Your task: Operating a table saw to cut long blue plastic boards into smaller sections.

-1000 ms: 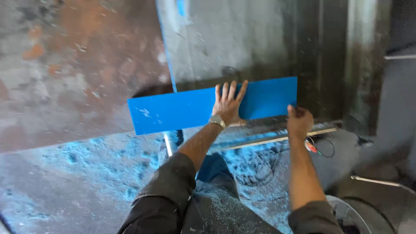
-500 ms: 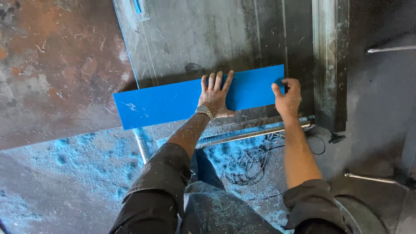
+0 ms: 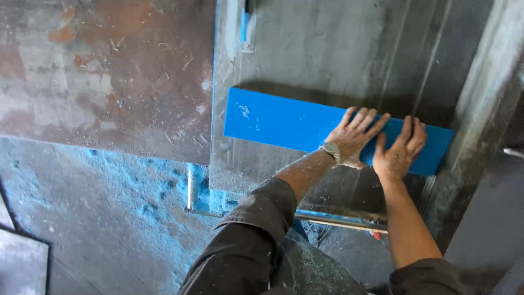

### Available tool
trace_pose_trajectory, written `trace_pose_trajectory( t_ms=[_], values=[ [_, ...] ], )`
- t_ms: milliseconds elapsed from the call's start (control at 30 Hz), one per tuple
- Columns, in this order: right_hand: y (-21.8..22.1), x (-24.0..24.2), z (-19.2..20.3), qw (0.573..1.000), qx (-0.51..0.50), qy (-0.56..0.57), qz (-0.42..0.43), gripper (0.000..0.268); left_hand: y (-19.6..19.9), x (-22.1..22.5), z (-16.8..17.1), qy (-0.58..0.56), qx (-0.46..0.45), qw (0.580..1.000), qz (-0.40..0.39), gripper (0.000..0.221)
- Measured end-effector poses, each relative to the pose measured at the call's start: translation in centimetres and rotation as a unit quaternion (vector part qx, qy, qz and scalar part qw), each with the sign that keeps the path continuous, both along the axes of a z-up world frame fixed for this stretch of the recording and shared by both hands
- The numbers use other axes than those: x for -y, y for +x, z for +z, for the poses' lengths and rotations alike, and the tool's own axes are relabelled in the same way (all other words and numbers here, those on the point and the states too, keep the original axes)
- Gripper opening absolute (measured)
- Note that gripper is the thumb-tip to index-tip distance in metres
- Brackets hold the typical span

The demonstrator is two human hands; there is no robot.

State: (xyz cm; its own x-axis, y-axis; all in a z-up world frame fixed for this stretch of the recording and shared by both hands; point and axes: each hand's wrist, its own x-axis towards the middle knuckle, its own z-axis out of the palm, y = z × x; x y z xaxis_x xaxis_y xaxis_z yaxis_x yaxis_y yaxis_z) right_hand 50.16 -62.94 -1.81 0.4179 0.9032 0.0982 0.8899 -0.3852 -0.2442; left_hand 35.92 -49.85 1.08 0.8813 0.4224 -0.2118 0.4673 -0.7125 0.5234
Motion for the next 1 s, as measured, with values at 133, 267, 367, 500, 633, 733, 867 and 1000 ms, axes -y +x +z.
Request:
trace_pose_trajectory(
  t_ms=[133, 267, 367, 500, 633, 733, 867, 1000],
  values=[
    [1.2, -1.5, 0.6, 1.000, -0.004, 0.001, 0.003, 0.063, -1.9, -1.5, 0.2, 0.016, 0.039, 0.999, 0.027, 0.149],
    [2.4, -3.2, 0.5, 0.999, -0.027, 0.015, 0.014, 0.071, -8.8, -4.8, 1.0, 0.031, 0.087, 0.989, 0.116, 0.144],
    [2.4, -3.8, 0.7, 0.999, -0.023, 0.027, 0.024, 0.072, -9.3, -5.6, 1.3, 0.057, 0.040, 0.990, 0.123, 0.145],
    [3.6, -4.4, -0.1, 0.999, -0.008, 0.033, 0.036, 0.071, -8.1, -7.4, 1.5, 0.049, -0.030, 0.995, 0.078, 0.148],
    [4.1, -6.6, 0.4, 0.998, -0.010, 0.038, 0.040, 0.070, -7.2, -9.3, 1.6, 0.053, -0.041, 0.996, 0.060, 0.150],
    [5.1, -7.9, 0.2, 0.999, 0.000, 0.030, 0.042, 0.071, -6.6, -10.5, 1.3, 0.058, -0.041, 0.995, 0.064, 0.150],
    [6.4, -9.1, -0.7, 0.998, 0.011, 0.028, 0.053, 0.068, -5.6, -12.1, 1.4, 0.066, -0.044, 0.995, 0.061, 0.153],
    [6.5, -10.9, 0.4, 0.999, -0.013, 0.011, 0.045, 0.071, -4.8, -13.4, 1.2, 0.064, -0.054, 0.994, 0.063, 0.154]
  ],
)
